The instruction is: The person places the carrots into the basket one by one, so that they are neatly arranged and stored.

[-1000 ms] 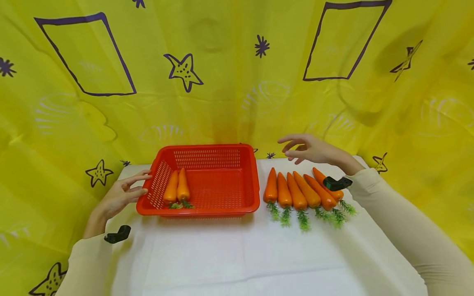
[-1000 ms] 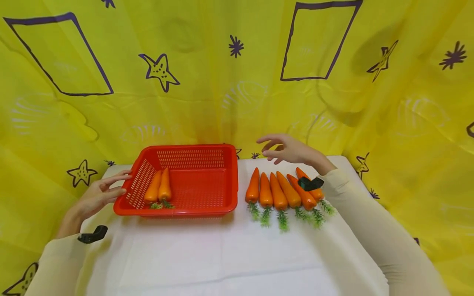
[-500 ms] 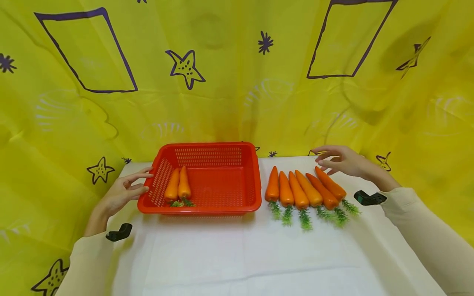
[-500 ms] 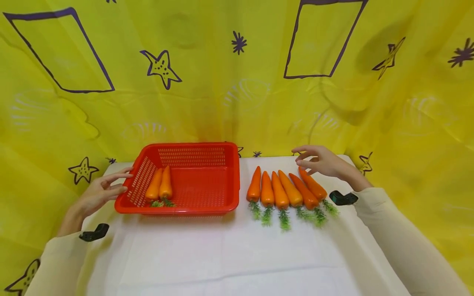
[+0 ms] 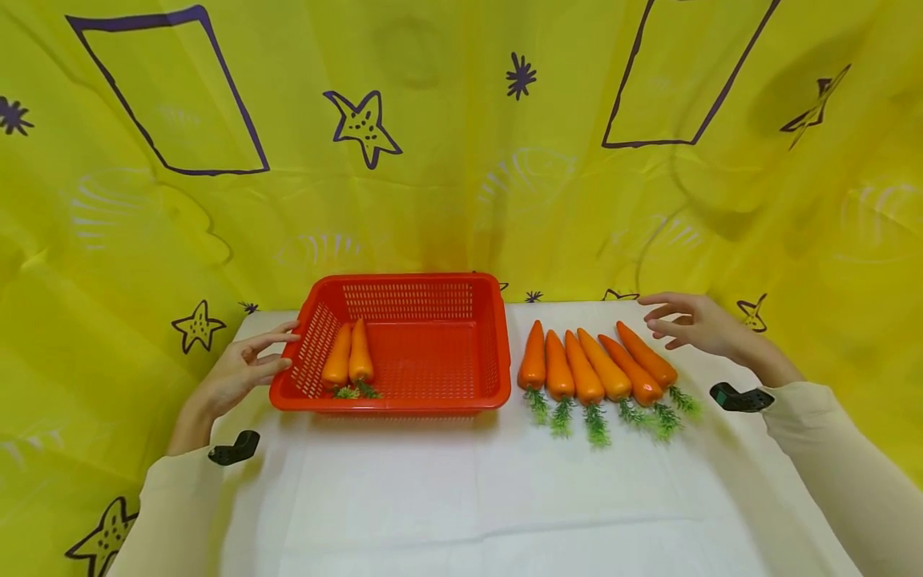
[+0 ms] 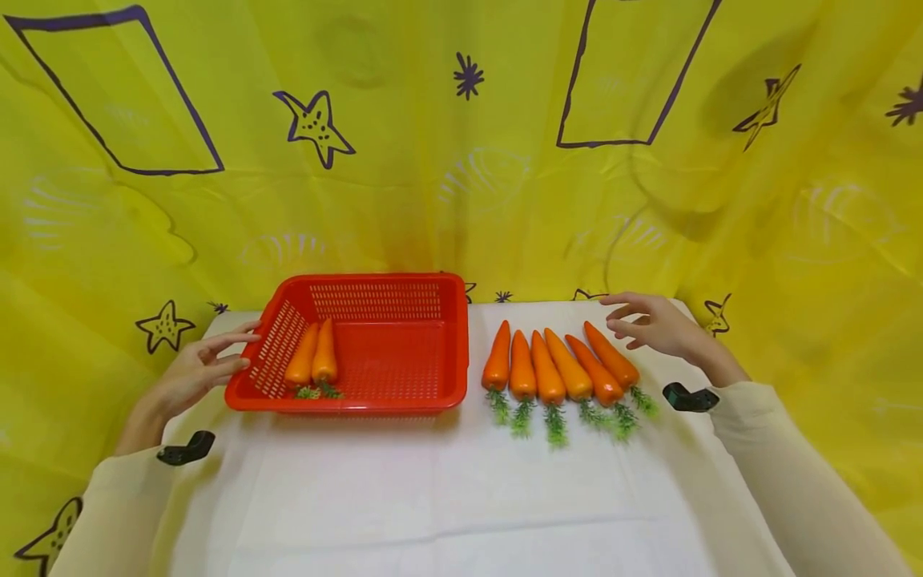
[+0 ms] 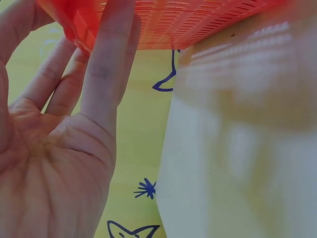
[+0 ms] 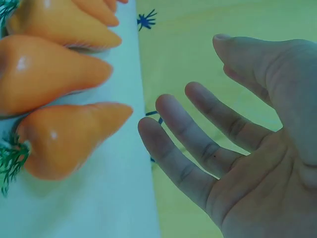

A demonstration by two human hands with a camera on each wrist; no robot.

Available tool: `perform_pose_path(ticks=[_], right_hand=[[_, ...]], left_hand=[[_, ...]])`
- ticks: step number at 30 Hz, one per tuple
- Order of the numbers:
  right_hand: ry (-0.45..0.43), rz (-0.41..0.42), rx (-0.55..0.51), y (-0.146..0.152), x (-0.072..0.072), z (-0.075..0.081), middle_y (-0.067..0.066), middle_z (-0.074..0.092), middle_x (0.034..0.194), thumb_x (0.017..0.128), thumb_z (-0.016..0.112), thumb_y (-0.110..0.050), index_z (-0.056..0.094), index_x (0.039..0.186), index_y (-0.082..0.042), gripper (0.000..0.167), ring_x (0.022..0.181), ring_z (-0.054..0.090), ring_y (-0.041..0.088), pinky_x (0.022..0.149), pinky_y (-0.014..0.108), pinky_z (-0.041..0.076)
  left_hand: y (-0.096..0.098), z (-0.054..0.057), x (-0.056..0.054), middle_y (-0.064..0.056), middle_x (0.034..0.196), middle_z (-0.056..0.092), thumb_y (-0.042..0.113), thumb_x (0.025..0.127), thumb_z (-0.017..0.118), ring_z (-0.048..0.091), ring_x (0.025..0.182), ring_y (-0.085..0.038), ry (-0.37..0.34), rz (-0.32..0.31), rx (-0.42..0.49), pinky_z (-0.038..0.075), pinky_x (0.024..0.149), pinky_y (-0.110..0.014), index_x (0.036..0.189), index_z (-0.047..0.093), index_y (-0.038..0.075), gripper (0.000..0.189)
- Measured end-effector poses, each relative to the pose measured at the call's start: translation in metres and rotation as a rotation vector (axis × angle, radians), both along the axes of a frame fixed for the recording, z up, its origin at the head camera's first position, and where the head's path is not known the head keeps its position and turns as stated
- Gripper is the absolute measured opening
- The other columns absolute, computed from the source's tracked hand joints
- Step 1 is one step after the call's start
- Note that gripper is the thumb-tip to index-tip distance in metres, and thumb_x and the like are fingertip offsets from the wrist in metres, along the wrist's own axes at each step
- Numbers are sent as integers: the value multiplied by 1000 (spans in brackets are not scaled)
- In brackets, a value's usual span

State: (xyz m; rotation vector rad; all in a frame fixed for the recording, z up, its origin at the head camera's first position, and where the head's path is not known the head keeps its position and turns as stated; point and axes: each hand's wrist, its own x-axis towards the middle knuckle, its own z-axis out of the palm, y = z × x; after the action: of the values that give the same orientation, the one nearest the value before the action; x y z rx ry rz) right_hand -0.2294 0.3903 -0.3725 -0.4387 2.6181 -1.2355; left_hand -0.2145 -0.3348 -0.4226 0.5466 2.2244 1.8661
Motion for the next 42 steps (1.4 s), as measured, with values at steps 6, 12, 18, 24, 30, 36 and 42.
perform_pose_path(ticks=[6, 12, 18, 24, 30, 36, 42], right_hand=[[26, -14, 20, 8, 1, -12, 35, 61, 129, 104, 64, -18, 50, 147, 0, 49, 91, 73, 13, 73, 39, 63], [11, -20, 48, 12, 0, -24, 37, 60, 130, 102, 66, -16, 50, 147, 2, 51, 97, 72, 36, 71, 40, 63], [-54, 26, 125, 13, -2, -33, 39, 56, 132, 100, 69, -17, 44, 150, 4, 59, 101, 70, 38, 73, 40, 62], [-180, 84, 151, 14, -5, -37, 41, 50, 134, 99, 71, -19, 37, 153, 5, 68, 102, 69, 34, 75, 43, 62], [-282, 79, 169, 12, -9, -38, 39, 51, 134, 97, 73, -17, 37, 154, 0, 70, 98, 68, 31, 75, 43, 62], [-317, 83, 167, 8, -10, -40, 38, 51, 134, 98, 72, -16, 36, 155, -2, 69, 94, 67, 27, 74, 43, 61], [-319, 80, 163, 8, -10, -40, 37, 51, 134, 98, 71, -17, 34, 156, -2, 71, 91, 67, 27, 74, 43, 61]], left_hand=[[1, -1, 0, 8, 157, 41, -3, 102, 58, 58, 124, -1, -10, -4, 14, 57, 89, -27, 141, 54, -7, 39], [1, -2, 0, 6, 160, 38, -2, 102, 57, 56, 126, 1, -16, -4, 14, 58, 88, -28, 142, 54, -6, 40], [0, -3, 0, 5, 161, 37, -2, 103, 56, 55, 127, 1, -21, -9, 24, 58, 88, -28, 142, 53, -6, 40], [0, -5, -1, 4, 162, 35, -2, 103, 56, 54, 127, 1, -28, -8, 23, 59, 87, -30, 142, 54, -4, 40], [-1, -5, -1, 4, 164, 34, -2, 103, 56, 53, 128, 0, -24, -11, 16, 59, 87, -30, 143, 54, -4, 40], [-1, -4, -1, 5, 164, 34, -3, 103, 55, 53, 129, 0, -32, -23, 37, 58, 88, -30, 143, 53, -5, 40], [0, -4, 0, 5, 164, 34, -4, 103, 55, 54, 128, -1, -42, -21, 53, 58, 89, -30, 143, 51, -8, 40]])
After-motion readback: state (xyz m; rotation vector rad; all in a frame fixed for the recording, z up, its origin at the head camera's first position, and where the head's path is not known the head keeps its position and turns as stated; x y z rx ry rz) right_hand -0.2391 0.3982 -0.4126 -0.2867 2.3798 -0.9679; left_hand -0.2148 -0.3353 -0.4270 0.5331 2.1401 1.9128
